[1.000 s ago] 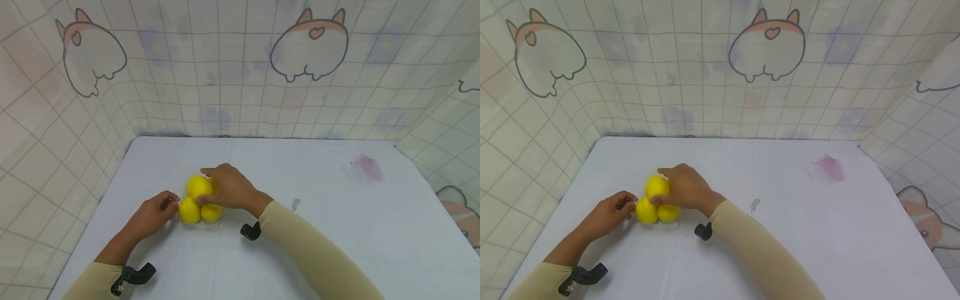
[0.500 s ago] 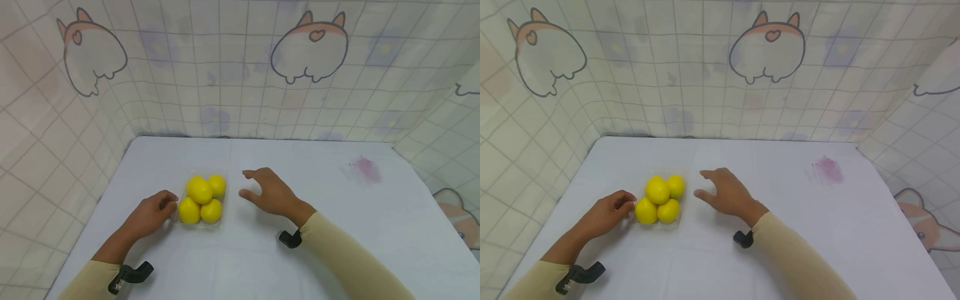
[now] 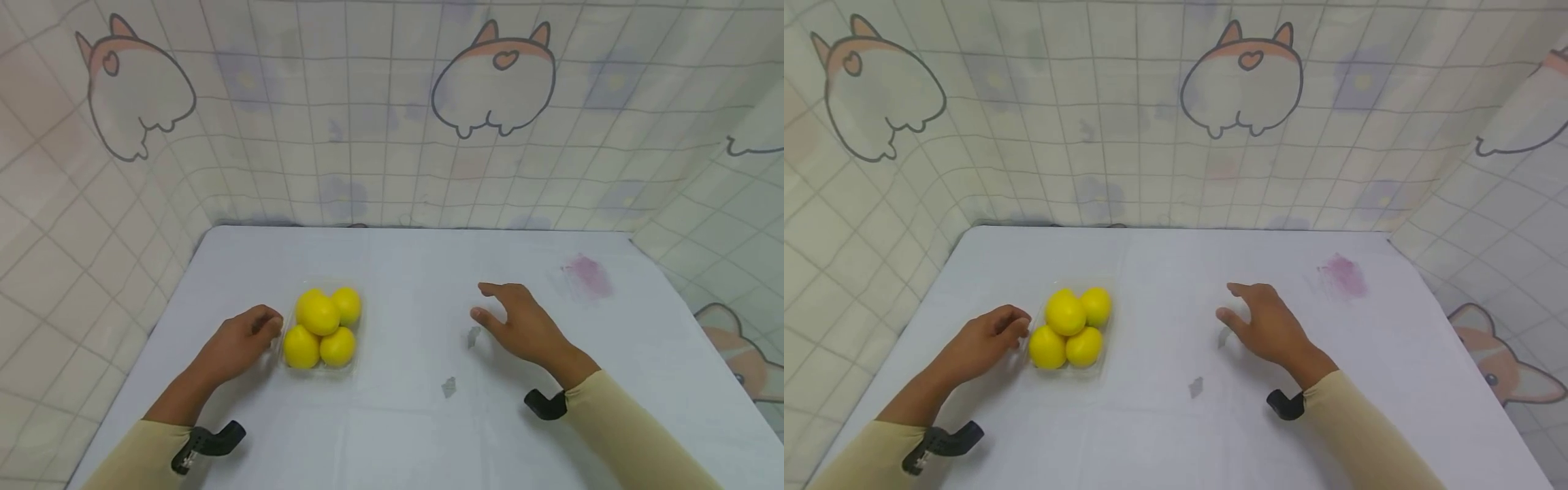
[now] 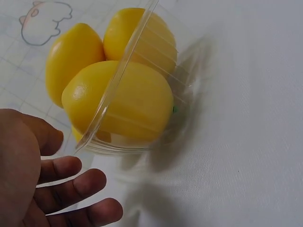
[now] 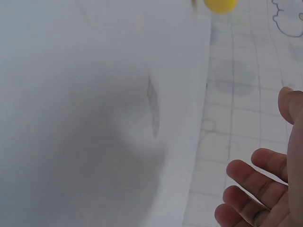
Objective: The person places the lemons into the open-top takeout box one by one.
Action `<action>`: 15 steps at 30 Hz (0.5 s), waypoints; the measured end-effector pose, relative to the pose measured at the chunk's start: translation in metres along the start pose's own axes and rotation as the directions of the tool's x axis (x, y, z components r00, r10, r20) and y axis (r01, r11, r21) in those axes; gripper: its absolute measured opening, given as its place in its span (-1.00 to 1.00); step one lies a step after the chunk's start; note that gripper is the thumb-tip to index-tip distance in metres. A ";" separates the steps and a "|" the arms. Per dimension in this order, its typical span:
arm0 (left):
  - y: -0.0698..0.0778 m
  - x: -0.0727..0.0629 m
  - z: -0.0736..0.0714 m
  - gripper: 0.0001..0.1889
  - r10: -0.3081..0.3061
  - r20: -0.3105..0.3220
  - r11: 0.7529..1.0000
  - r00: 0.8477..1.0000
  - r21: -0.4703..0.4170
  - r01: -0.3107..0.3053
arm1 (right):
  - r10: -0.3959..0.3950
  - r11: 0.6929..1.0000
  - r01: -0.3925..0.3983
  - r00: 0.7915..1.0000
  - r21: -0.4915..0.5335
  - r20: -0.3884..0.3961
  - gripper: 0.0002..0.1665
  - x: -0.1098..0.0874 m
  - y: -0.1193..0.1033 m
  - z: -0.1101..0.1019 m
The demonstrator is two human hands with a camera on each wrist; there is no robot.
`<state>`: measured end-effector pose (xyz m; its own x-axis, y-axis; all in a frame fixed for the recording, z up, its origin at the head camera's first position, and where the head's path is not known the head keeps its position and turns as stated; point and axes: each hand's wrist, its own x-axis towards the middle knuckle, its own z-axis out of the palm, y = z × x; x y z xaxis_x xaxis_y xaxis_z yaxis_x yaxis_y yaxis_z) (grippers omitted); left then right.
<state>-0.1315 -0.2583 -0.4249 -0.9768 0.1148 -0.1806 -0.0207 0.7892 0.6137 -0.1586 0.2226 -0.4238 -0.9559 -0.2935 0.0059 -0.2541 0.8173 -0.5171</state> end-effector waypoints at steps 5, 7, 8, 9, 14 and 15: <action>-0.002 0.003 0.006 -0.68 -0.018 0.011 0.999 1.000 0.034 0.018 | 0.016 1.000 -0.016 1.000 -0.005 -0.027 -0.14 -0.014 0.014 -0.012; -0.002 0.004 0.007 -0.70 -0.020 0.018 0.999 1.000 0.033 0.019 | 0.017 1.000 -0.017 0.999 -0.009 -0.040 -0.15 -0.018 0.018 -0.015; -0.001 0.004 0.008 -0.70 -0.018 0.022 0.999 1.000 0.028 0.018 | 0.018 1.000 -0.018 0.999 -0.012 -0.046 -0.16 -0.020 0.020 -0.017; -0.001 0.004 0.008 -0.71 -0.015 0.022 1.000 1.000 0.027 0.015 | 0.018 1.000 -0.019 0.999 -0.016 -0.052 -0.17 -0.022 0.022 -0.018; 0.002 0.002 0.008 -0.76 0.003 0.012 0.999 1.000 0.038 -0.003 | 0.033 0.999 -0.034 0.997 -0.021 -0.071 -0.21 -0.032 0.030 -0.024; 0.002 0.002 0.008 -0.76 0.003 0.010 0.999 1.000 0.042 -0.004 | 0.036 0.999 -0.037 0.997 -0.022 -0.071 -0.21 -0.033 0.031 -0.025</action>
<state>-0.1319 -0.2514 -0.4300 -0.9747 0.1235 -0.1864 -0.0082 0.8134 0.5817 -0.1385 0.2701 -0.4189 -0.9724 -0.2282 0.0484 -0.2216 0.8383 -0.4982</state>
